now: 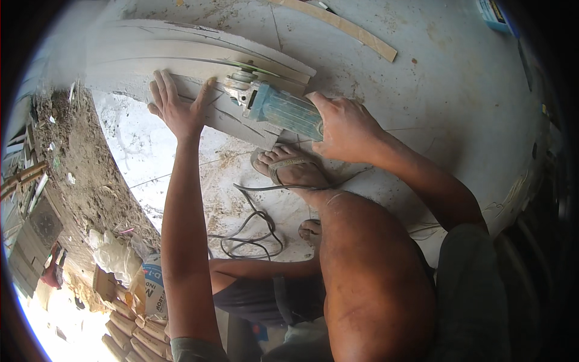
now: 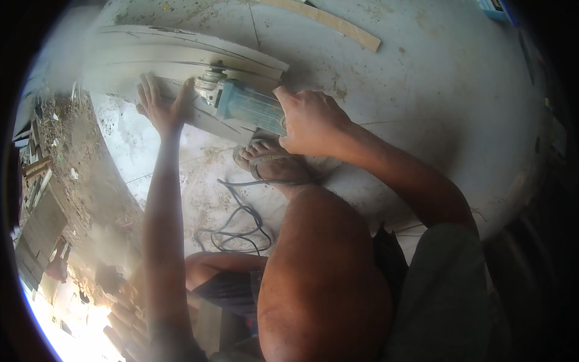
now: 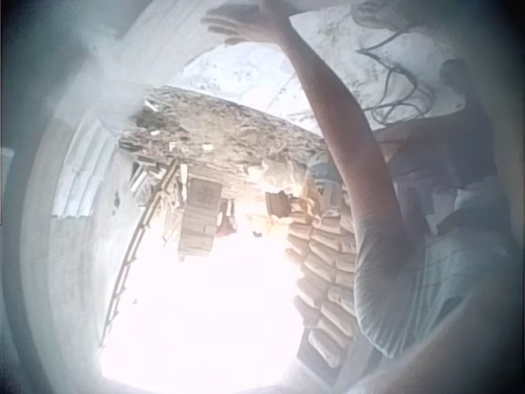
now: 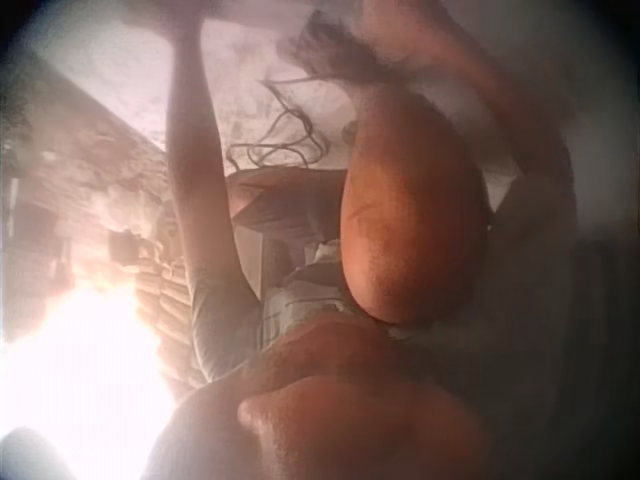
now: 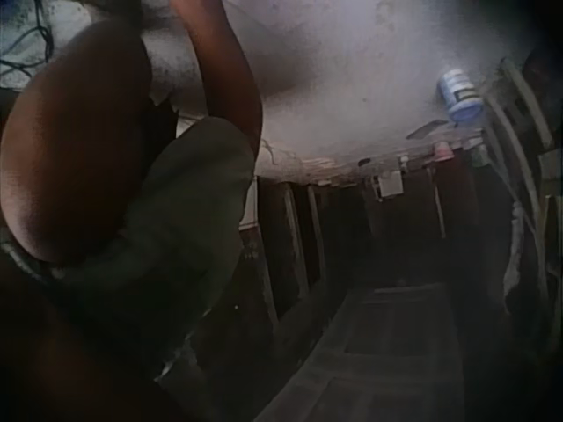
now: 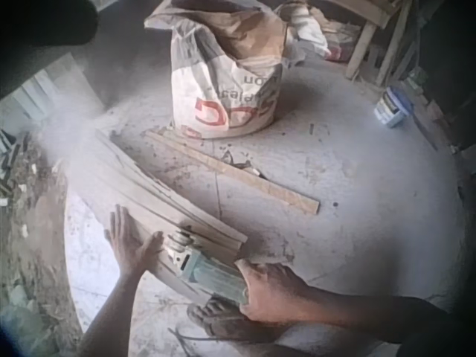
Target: The person plugs in a power tool, then uses an angle grinder to cut along a marked line on a thin tile strip, before moving to another area and placing the cut piece against the wall.
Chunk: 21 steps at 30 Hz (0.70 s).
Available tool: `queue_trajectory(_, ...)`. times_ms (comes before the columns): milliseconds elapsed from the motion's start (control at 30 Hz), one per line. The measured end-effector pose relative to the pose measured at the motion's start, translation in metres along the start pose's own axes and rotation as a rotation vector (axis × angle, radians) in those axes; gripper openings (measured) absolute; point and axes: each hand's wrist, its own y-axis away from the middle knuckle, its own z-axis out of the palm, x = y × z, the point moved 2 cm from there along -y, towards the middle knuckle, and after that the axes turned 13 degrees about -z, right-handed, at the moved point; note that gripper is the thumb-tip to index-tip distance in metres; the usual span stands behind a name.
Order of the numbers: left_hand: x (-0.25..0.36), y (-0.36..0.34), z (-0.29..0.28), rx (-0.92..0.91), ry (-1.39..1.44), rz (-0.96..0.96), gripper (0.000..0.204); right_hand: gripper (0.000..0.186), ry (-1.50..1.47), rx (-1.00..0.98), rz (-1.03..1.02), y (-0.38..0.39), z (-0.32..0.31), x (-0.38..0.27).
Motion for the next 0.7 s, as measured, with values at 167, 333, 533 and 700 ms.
queue_trajectory(167,-0.009,-0.003,0.004,-0.005,-0.032,0.029,0.109,0.046,-0.03,0.019,-0.041,-0.022,-0.005,-0.011)
queue_trajectory(333,-0.01,-0.002,0.005,-0.007,-0.028,0.035,0.108,0.071,-0.044,-0.012,-0.033,-0.037,-0.005,-0.01)
queue_trajectory(533,-0.012,-0.001,0.005,-0.009,-0.019,0.037,0.107,0.073,-0.03,-0.019,-0.05,-0.041,-0.003,-0.014)
queue_trajectory(700,-0.012,-0.002,0.006,-0.01,-0.006,0.045,0.108,0.075,-0.008,-0.004,-0.062,-0.044,0.002,-0.011)
